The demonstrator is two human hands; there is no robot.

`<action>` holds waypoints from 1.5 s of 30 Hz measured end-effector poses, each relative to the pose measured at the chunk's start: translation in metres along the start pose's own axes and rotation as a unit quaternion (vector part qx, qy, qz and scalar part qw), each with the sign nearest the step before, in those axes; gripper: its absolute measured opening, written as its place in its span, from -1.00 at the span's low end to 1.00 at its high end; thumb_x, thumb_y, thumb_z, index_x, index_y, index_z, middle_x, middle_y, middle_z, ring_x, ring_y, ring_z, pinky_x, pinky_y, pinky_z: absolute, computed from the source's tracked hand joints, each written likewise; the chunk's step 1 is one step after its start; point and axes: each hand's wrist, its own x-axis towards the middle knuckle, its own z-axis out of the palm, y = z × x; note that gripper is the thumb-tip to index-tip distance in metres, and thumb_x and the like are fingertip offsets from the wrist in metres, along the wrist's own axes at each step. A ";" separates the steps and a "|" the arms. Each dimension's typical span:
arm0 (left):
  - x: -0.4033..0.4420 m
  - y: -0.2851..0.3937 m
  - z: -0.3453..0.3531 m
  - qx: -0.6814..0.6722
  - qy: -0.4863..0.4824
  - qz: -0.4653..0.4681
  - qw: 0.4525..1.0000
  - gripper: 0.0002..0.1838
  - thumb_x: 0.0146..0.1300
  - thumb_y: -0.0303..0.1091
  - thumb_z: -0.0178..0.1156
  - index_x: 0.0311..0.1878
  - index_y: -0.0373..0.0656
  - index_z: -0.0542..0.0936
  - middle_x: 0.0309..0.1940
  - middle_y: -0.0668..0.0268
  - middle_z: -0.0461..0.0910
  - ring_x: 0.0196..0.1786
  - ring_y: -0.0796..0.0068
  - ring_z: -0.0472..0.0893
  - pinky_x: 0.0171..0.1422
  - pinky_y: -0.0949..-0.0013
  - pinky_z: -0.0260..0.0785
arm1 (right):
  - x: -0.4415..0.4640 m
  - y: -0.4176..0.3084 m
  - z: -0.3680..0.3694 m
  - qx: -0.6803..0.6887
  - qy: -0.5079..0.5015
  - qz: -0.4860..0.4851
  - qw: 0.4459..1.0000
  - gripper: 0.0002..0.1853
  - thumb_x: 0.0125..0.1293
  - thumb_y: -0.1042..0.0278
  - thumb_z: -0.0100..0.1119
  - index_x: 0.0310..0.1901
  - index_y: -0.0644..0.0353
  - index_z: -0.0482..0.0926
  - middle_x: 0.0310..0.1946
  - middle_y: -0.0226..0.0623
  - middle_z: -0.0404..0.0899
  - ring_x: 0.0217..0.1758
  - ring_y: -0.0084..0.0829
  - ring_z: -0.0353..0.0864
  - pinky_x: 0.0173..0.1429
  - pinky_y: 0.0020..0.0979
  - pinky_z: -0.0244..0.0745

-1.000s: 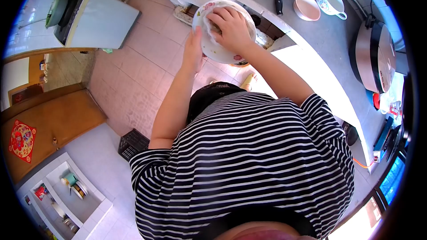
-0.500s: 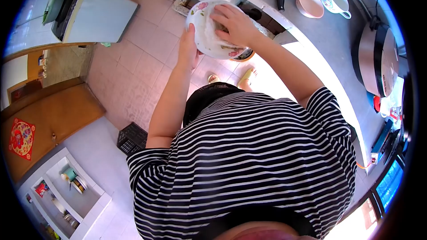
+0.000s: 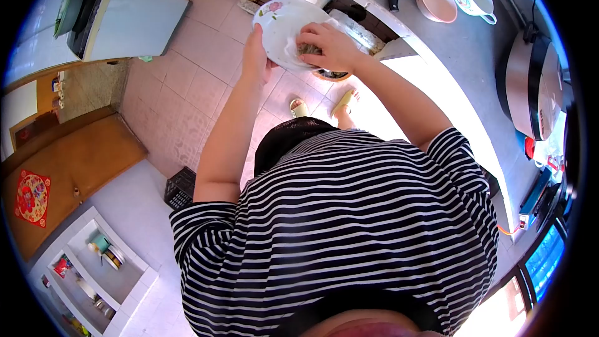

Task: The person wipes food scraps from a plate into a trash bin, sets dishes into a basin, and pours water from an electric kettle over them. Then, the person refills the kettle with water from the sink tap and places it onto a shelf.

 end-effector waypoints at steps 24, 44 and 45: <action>0.061 -0.009 0.006 0.032 0.040 -0.196 0.979 -0.41 0.33 0.13 -0.40 0.21 -0.11 0.22 0.06 0.08 0.41 -0.03 -0.07 0.50 -0.20 -0.15 0.46 | 0.030 0.053 -0.004 0.414 -0.275 0.250 0.831 -0.56 -0.03 0.15 0.32 -0.09 0.12 0.53 -0.41 -0.46 0.48 -0.40 -0.61 0.43 -0.35 -0.57 0.36; -0.032 -0.046 -0.110 -0.179 0.125 0.049 0.975 -0.42 0.33 0.08 -0.21 0.31 -0.03 0.12 0.27 0.28 0.19 0.31 0.27 0.21 0.32 0.12 0.12 | -0.051 0.159 0.105 0.730 0.112 0.534 0.412 -0.79 0.21 0.24 0.11 -0.26 0.22 0.50 -0.40 -0.29 0.56 -0.38 -0.41 0.57 -0.24 -0.40 0.54; -0.035 -0.045 -0.108 -0.174 0.112 0.060 0.977 -0.41 0.33 0.07 -0.21 0.31 -0.05 0.12 0.27 0.28 0.19 0.30 0.28 0.21 0.32 0.14 0.11 | -0.054 0.166 0.118 0.698 0.132 0.556 0.431 -0.83 0.19 0.27 0.11 -0.34 0.20 0.51 -0.44 -0.31 0.56 -0.42 -0.41 0.57 -0.26 -0.39 0.53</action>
